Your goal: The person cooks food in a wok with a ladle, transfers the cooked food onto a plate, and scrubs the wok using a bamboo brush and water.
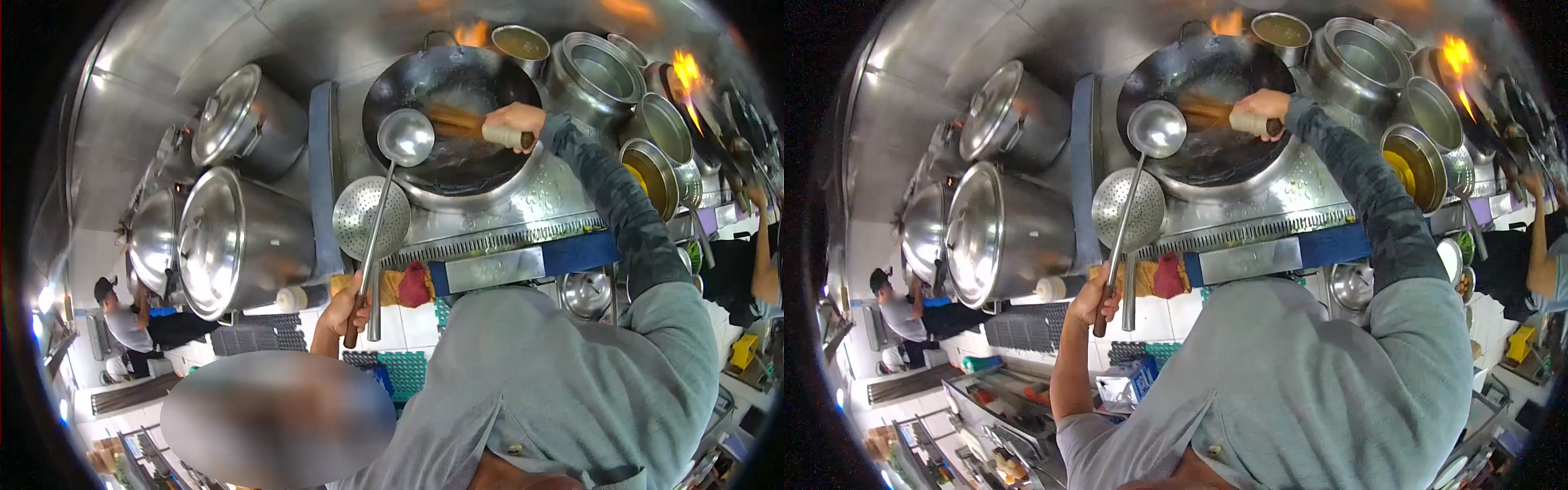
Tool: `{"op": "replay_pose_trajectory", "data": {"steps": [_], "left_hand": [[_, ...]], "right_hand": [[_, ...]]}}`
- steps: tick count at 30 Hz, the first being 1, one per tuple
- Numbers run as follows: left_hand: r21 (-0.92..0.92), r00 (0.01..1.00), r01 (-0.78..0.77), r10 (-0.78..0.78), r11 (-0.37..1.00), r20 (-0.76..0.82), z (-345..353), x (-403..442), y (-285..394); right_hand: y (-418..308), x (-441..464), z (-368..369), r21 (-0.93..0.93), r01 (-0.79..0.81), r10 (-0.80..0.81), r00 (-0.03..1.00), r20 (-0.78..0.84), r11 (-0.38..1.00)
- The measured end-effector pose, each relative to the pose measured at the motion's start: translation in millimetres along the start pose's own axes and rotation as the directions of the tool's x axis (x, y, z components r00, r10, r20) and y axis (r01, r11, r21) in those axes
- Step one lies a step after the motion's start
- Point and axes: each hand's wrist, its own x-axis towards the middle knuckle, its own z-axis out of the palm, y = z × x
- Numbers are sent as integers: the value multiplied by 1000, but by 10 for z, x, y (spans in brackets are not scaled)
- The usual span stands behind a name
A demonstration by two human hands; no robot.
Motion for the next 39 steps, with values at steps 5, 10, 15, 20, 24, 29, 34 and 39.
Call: {"op": "replay_pose_trajectory", "data": {"steps": [5,10,15,20,24,29,34,39], "left_hand": [[-282,979,-45,99,958,180,499,-29,-186],[-329,958,-219,267,919,107,940,-1,-53],[410,690,-579,692,705,-214,1107,576,343],[775,165,-632,979,12,120,1719,585,854],[316,589,-803,752,505,296,2507,608,1041],[382,623,-782,640,493,449,3228,1338,578],[545,800,-600,464,586,381,3537,2193,96],[157,346,-882,383,445,857,3434,3191,-98]], "right_hand": [[-161,-135,64,-168,48,-47,999,12,985],[-173,-406,337,-857,254,-396,916,64,448],[-185,-137,115,-822,152,-499,849,-175,548],[494,-956,6,-519,272,-539,694,-478,810],[1722,-1632,511,71,464,-357,761,-541,883],[2207,-3002,1325,370,368,-32,745,-666,853],[2113,-3330,1454,175,364,-116,651,-751,915],[1684,-2822,973,-100,450,-397,636,-662,887]]}}
